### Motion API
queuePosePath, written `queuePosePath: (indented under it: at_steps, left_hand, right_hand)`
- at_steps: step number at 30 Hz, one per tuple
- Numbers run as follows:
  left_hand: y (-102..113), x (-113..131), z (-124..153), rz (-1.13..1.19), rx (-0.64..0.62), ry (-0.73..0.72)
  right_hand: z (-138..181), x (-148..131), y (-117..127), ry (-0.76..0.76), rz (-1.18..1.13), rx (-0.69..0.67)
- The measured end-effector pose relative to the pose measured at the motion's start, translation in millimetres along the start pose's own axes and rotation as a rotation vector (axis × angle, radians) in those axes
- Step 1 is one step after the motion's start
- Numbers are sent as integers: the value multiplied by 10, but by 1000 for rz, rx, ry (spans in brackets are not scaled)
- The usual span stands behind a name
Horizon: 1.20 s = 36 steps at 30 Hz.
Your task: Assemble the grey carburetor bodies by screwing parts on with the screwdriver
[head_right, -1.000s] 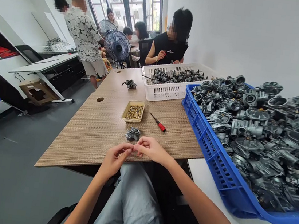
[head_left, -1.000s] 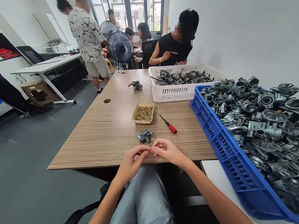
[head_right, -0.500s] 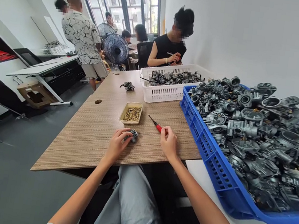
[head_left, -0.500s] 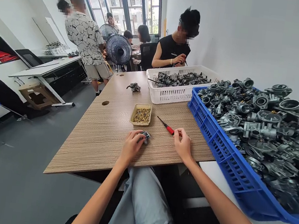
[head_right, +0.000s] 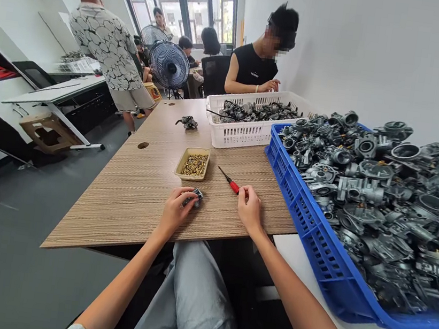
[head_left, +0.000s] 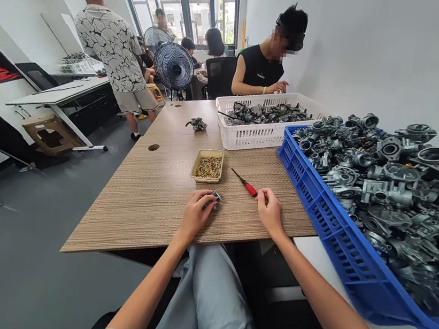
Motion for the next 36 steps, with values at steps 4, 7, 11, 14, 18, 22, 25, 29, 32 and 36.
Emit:
queuePosePath:
  at_steps: [4, 7, 11, 14, 18, 22, 25, 29, 32, 36]
  left_hand:
    - [5, 9, 4, 4, 23, -24]
    - [-1, 9, 7, 5, 31, -29]
    - [-16, -10, 20, -15, 32, -30]
    - [-11, -20, 28, -7, 39, -33]
    - [-11, -13, 21, 0, 45, -50]
    - [-30, -7, 12, 0, 47, -58]
    - [-38, -17, 15, 0, 40, -40]
    - [-34, -18, 30, -3, 31, -20]
    - [-27, -6, 43, -13, 36, -26]
    - [-27, -3, 57, -27, 33, -26]
  right_hand:
    - [5, -4, -7, -4, 1, -2]
    - [5, -9, -11, -6, 4, -4]
    - [6, -21, -7, -2, 12, -9]
    - [8, -27, -7, 1, 20, -18]
    - [6, -20, -13, 3, 30, -27]
    - [4, -3, -23, 8, 42, -30]
    - [9, 18, -31, 15, 58, -33]
    - [3, 44, -55, 38, 101, -32]
    - [-35, 25, -84, 80, 157, -7]
    - [-118, -12, -233, 117, 428, -81]
Point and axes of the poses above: each hand's wrist, its own z-axis away from the middle knuckle, its own y-axis out of the back of the hand, x = y × z, the point moved 7 cm from there along -z, towards the middle knuckle, and after that the axes turned 1 degree about -y, right-handed, at the moved point
